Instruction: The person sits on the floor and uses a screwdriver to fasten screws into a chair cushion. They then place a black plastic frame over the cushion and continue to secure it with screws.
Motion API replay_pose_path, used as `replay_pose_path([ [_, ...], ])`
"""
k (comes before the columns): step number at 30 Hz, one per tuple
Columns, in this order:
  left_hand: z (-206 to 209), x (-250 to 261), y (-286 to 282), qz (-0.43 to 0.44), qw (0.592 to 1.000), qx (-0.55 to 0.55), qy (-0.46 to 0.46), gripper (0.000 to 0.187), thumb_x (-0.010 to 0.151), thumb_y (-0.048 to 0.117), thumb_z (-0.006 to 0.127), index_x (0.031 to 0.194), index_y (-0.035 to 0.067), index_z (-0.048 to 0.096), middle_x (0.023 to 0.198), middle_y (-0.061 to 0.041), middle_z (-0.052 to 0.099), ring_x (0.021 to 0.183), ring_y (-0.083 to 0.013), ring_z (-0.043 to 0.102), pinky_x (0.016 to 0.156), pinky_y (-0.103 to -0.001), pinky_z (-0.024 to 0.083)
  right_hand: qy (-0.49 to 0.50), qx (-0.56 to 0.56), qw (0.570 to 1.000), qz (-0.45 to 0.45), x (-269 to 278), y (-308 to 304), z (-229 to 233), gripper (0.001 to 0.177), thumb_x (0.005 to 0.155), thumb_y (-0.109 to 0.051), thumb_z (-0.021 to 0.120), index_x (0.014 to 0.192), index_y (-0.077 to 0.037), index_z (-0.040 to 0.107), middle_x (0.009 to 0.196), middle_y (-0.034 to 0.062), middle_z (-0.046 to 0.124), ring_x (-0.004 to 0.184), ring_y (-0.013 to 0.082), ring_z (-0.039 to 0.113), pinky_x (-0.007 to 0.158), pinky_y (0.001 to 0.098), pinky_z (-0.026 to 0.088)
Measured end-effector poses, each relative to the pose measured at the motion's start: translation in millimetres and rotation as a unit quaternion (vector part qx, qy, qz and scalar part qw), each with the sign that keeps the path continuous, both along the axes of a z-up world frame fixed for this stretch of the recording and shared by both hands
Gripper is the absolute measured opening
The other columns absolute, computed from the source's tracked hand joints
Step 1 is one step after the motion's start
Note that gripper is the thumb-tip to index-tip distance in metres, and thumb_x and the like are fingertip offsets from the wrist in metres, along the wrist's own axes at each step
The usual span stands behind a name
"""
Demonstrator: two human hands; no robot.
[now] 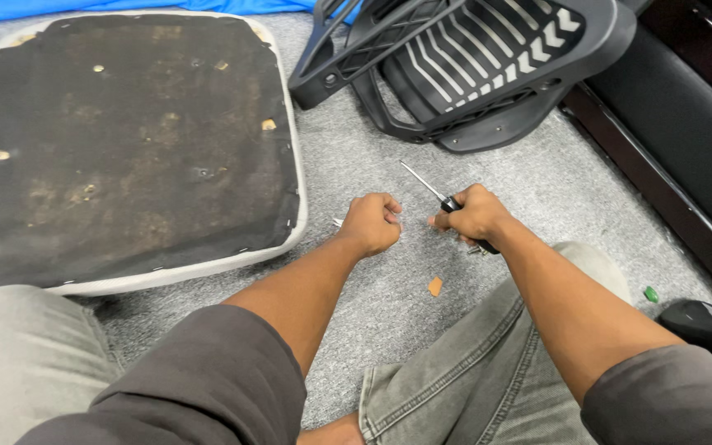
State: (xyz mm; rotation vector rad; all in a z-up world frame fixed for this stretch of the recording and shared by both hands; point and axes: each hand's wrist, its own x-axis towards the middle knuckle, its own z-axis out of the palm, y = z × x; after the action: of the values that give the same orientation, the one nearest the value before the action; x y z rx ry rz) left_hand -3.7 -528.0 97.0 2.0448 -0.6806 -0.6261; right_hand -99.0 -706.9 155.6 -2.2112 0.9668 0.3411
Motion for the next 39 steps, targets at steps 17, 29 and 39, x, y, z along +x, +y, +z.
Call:
replay_pose_path([
  [17,55,38,66,0.014,0.997,0.040,-0.065,0.017,0.085,0.016,0.081,0.097,0.005,0.079,0.090,-0.015,0.077,0.084,-0.0250,0.074,0.079,-0.039,0.057,-0.085,0.016,0.992,0.092,75,100,31,0.024,0.075,-0.022,0.085,0.078,-0.001,0.075,0.061,0.0089,0.066,0.048,0.0140,0.058,0.047,0.0316,0.047],
  [29,56,81,148,0.222,0.970,-0.044,-0.085,0.030,0.077,0.010,0.086,0.105,0.017,0.080,0.094,-0.005,0.079,0.086,-0.0190,0.073,0.083,-0.036,0.057,-0.127,0.025,0.967,0.218,111,148,49,0.023,0.076,-0.009,0.066,0.096,-0.001,0.073,0.071,0.0089,0.071,0.062,0.0163,0.067,0.062,0.0340,0.053],
  [39,61,112,207,0.355,0.930,-0.012,-0.096,0.022,0.078,0.019,0.087,0.098,0.017,0.079,0.097,0.001,0.079,0.092,-0.0173,0.073,0.085,-0.038,0.055,-0.179,-0.039,0.948,0.259,124,177,73,0.047,0.070,-0.008,0.072,0.117,-0.008,0.066,0.100,0.0082,0.072,0.085,0.0204,0.070,0.076,0.0359,0.054],
])
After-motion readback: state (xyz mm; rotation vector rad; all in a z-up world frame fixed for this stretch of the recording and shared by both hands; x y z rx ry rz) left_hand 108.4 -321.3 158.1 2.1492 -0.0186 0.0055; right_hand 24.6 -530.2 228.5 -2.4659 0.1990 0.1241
